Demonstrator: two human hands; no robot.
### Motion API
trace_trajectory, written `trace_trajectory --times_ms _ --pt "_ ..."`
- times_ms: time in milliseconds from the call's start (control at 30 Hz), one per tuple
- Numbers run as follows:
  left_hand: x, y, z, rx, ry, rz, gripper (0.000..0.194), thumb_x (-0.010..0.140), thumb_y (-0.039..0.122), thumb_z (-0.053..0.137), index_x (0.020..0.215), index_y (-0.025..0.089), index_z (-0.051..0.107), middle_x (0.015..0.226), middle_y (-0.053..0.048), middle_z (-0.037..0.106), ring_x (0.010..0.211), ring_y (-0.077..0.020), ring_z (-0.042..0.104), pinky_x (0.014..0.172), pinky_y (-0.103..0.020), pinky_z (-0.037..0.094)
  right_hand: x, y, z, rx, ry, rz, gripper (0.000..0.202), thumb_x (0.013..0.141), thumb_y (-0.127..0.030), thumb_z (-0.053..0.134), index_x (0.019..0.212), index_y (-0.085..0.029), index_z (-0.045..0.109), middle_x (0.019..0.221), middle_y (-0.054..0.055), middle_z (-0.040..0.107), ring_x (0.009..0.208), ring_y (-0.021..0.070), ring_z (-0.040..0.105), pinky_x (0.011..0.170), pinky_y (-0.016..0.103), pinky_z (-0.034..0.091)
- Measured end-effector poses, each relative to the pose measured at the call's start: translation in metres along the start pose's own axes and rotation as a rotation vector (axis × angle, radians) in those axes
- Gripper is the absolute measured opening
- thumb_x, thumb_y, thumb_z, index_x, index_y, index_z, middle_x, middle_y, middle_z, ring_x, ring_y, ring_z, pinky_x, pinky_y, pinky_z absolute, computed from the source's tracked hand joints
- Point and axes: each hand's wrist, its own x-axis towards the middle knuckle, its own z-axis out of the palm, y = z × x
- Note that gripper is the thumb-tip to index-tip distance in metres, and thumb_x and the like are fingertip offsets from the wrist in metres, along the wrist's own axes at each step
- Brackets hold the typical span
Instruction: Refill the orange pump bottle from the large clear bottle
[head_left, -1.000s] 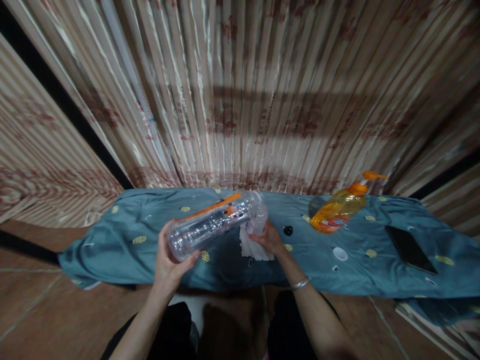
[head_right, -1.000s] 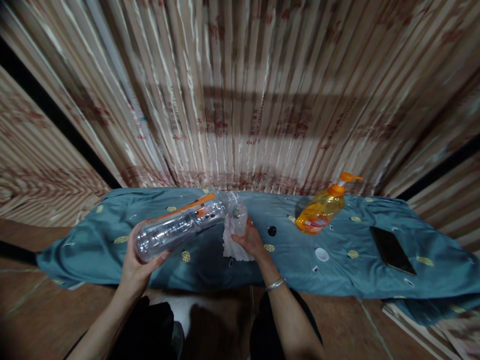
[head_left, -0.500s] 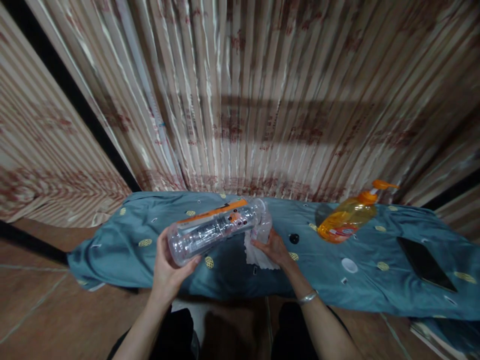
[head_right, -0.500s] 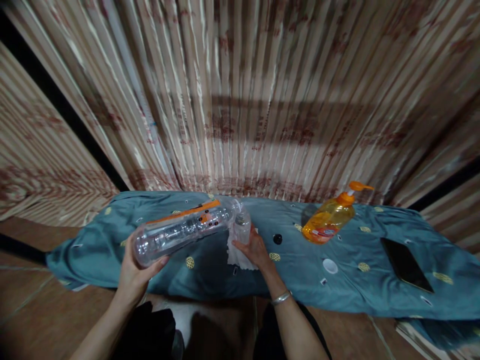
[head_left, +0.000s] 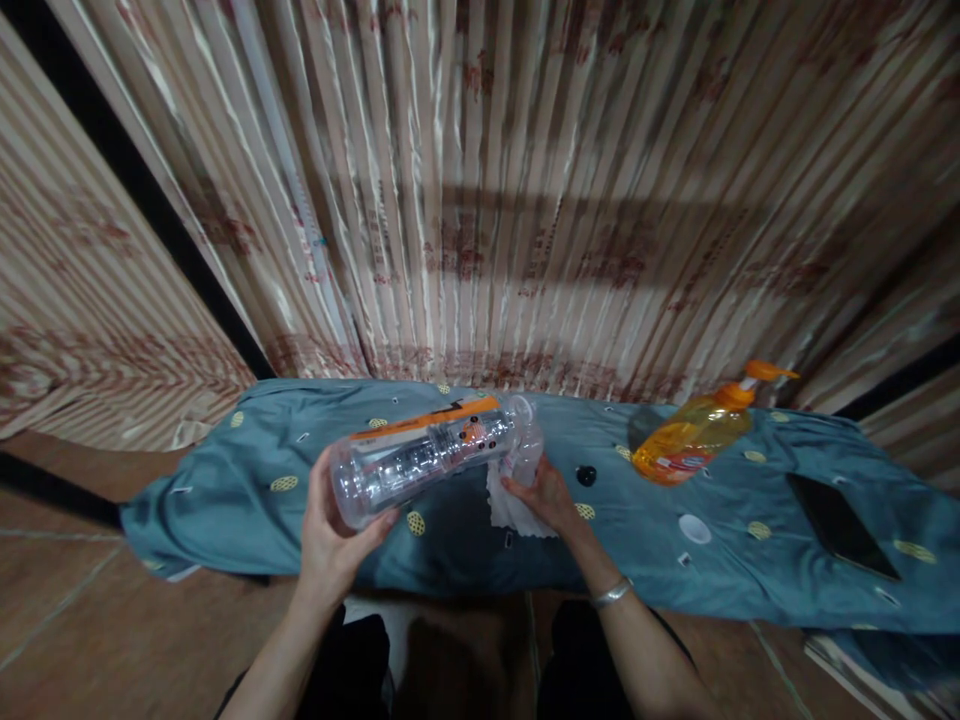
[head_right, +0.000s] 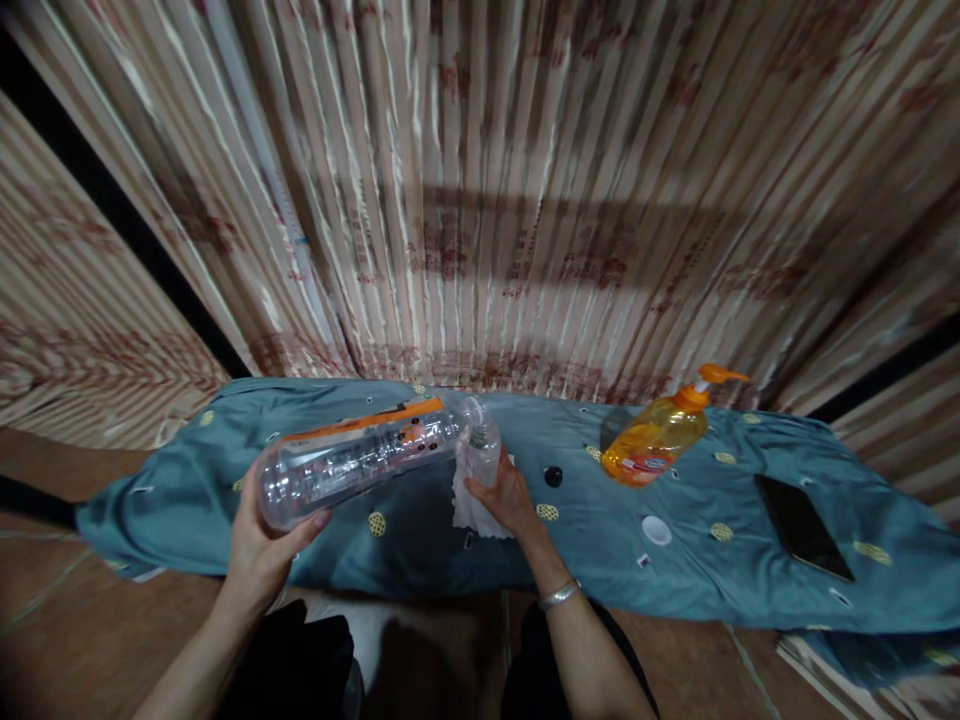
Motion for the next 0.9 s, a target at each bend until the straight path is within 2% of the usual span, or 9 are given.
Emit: trace_trajectory --times_ms 133,333,433,533,633,767,900 --pt "0.0 0.001 -0.003 0.004 -0.036 0.022 0.1 0.053 0.044 0.098 0.139 0.02 0.055 0.14 -0.018 0.064 0.125 -0.0391 0.069 0.099 -0.048 0.061 0.0 -0.001 0.0 0.007 -0.01 0.002 0.057 0.078 -0.027 0.083 0.131 -0.021 0.064 0.118 0.011 0.081 0.11 0.0326 0.079 0.098 0.045 0.064" --pt "0.001 -0.002 -0.007 0.071 -0.091 0.109 0.095 0.06 0.038 0.097 0.143 0.02 0.053 0.145 -0.017 0.061 0.13 -0.0382 0.066 0.105 -0.047 0.059 0.0 -0.005 0.007 -0.053 0.037 0.062 0.059 0.075 -0.026 0.082 0.131 -0.02 0.063 0.114 0.012 0.082 0.105 0.0335 0.08 0.094 0.047 0.065" --pt "0.001 -0.001 -0.003 0.048 -0.054 0.1 0.098 0.057 0.038 0.098 0.142 0.021 0.052 0.145 -0.017 0.06 0.134 -0.0388 0.063 0.11 -0.049 0.056 0.0 -0.006 0.011 -0.079 0.046 0.101 0.06 0.076 -0.028 0.082 0.131 -0.018 0.062 0.114 0.014 0.081 0.107 0.0335 0.08 0.096 0.044 0.064" --pt "0.001 0.002 0.002 0.02 0.011 0.064 0.095 0.052 0.039 0.098 0.134 0.021 0.054 0.141 -0.017 0.062 0.133 -0.0397 0.062 0.112 -0.052 0.053 0.0 -0.005 0.014 -0.097 0.056 0.105 0.059 0.076 -0.032 0.081 0.13 -0.02 0.061 0.114 0.011 0.081 0.107 0.0321 0.08 0.096 0.042 0.064" --pt "0.001 0.004 0.004 0.008 0.037 0.03 0.092 0.049 0.039 0.098 0.129 0.022 0.055 0.139 -0.017 0.064 0.13 -0.04 0.063 0.11 -0.052 0.054 -0.001 -0.004 0.016 -0.116 0.074 0.104 0.058 0.076 -0.033 0.08 0.129 -0.022 0.06 0.113 0.009 0.081 0.107 0.0316 0.08 0.095 0.043 0.064" --pt "0.001 0.002 0.003 0.004 0.015 0.007 0.095 0.047 0.037 0.099 0.129 0.023 0.054 0.142 -0.016 0.062 0.133 -0.0402 0.062 0.107 -0.05 0.057 -0.002 -0.003 0.018 -0.125 0.091 0.1 0.056 0.077 -0.032 0.08 0.128 -0.023 0.06 0.112 0.009 0.082 0.107 0.0309 0.08 0.095 0.041 0.064" --pt "0.002 -0.001 0.004 -0.009 0.07 0.025 0.094 0.047 0.041 0.099 0.129 0.026 0.056 0.136 -0.014 0.063 0.129 -0.0389 0.064 0.107 -0.05 0.057 -0.002 -0.003 0.019 -0.156 0.107 0.098 0.055 0.077 -0.032 0.082 0.127 -0.023 0.06 0.114 0.01 0.082 0.107 0.0322 0.081 0.094 0.041 0.064"
